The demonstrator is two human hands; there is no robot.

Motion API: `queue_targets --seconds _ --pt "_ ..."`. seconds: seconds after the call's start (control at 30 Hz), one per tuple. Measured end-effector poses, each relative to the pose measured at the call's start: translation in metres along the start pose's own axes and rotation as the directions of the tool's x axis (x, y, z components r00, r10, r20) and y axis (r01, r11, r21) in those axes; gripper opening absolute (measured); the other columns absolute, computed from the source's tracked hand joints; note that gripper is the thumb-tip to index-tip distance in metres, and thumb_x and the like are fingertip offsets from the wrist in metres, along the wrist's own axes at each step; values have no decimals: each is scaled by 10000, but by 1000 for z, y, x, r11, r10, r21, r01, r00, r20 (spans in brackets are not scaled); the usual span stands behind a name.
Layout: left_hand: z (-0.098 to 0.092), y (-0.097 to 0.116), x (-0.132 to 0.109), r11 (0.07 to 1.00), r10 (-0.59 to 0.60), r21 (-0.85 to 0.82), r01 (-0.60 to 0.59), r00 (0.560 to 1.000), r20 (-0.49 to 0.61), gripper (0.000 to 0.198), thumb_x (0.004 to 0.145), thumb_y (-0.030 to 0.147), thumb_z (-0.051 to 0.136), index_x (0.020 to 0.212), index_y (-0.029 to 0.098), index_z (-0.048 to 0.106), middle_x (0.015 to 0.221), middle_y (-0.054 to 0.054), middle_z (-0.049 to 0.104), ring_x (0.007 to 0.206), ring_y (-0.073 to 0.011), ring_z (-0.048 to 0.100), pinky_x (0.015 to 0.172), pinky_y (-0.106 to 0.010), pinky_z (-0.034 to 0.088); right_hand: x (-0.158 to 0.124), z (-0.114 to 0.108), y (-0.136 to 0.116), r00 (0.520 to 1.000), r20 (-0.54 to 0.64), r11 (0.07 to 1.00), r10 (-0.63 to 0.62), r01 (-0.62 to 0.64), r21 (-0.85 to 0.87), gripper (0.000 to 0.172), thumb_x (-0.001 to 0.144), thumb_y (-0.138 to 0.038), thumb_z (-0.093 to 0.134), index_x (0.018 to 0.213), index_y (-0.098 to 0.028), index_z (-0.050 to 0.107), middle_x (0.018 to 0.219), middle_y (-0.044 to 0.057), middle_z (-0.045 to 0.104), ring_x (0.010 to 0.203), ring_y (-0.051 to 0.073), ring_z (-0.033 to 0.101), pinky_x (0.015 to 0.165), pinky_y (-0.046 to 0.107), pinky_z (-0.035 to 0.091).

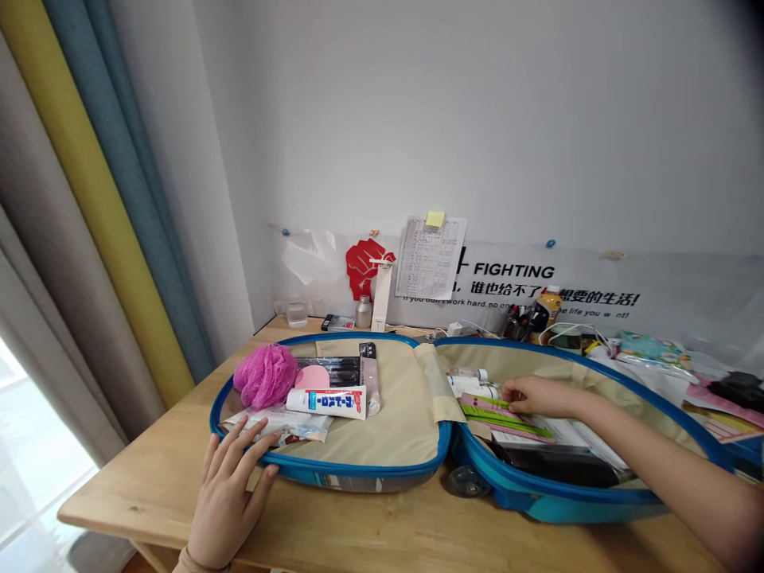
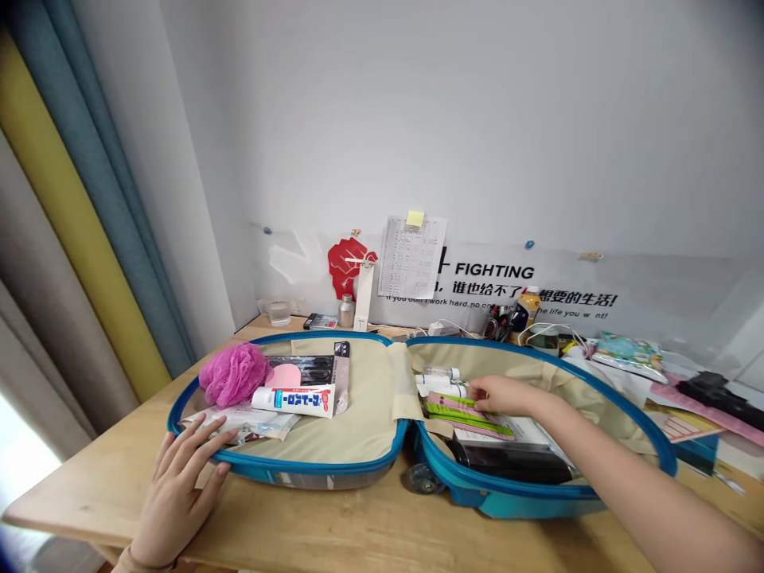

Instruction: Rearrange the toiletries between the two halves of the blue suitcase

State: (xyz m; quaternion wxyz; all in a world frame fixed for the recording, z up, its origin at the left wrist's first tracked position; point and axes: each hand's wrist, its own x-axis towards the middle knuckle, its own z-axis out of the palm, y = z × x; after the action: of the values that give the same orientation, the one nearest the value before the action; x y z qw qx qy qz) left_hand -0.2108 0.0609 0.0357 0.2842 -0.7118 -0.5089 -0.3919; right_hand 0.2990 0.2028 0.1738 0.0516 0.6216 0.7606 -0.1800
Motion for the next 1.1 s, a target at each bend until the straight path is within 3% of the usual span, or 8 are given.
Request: queue_targets --seconds 0.17,0.3,0.4,0.47,0.6,0.77,0.93,1.1 --pt "-2 2 4 1000 24 20 -23 1000 -3 312 901 241 505 1201 229 591 1280 -93 622 1444 -222 320 1232 -381 109 -6 -12 6 999 -40 994 -12 16 106 113 653 -272 626 669 -233 521 665 41 618 701 236 594 691 341 432" --pt "-3 3 6 999 31 23 -30 1000 -6 304 903 243 504 1192 217 594 1265 -100 632 1440 -220 326 1231 -370 111 -13 -37 9 995 -95 965 -38 61 255 147 786 -377 539 789 -233 509 765 55 646 674 182 592 689 308 465" --pt "-3 3 6 999 37 22 -37 999 -8 304 903 236 505 1192 213 596 1256 -104 635 1444 -214 318 1231 -366 109 -13 -55 -14 966 -251 918 -68 159 363 259 851 -431 499 994 -226 566 871 72 667 678 162 564 698 308 480" --pt "-2 3 6 999 29 22 -29 1000 -10 305 904 239 504 1195 222 596 1256 -97 637 1438 -215 330 1231 -373 114 -5 -58 -47 932 -354 879 -73 228 420 336 852 -419 539 1115 -215 584 941 75 679 688 151 561 692 300 490" --pt "0 3 4 1000 4 13 -4 1000 -10 312 903 262 512 1202 243 602 1255 -81 647 1420 -228 364 1228 -392 141 28 -38 -138 951 -259 886 -171 263 381 329 894 -269 527 1209 -207 599 987 46 700 616 99 547 618 247 475" --pt "0 2 3 1000 -6 13 6 1000 -10 313 902 284 515 1198 262 614 1259 -67 651 1397 -235 400 1226 -401 158 80 10 -225 949 -157 902 -274 310 301 165 908 -183 560 996 -202 699 849 16 720 612 107 573 613 244 465" --pt "0 1 3 1000 -10 14 10 1000 -8 310 900 277 512 1192 262 615 1264 -67 647 1393 -231 405 1225 -397 160 101 36 -250 932 -129 911 -340 360 201 112 888 -276 648 908 -179 700 919 29 718 816 154 636 790 324 510" --pt "0 1 3 1000 -3 9 3 1000 -3 315 898 258 513 1198 248 608 1264 -77 642 1416 -221 369 1226 -378 146 99 44 -252 923 -115 913 -366 380 150 43 788 -198 716 809 -198 753 895 44 749 848 209 666 788 318 497"
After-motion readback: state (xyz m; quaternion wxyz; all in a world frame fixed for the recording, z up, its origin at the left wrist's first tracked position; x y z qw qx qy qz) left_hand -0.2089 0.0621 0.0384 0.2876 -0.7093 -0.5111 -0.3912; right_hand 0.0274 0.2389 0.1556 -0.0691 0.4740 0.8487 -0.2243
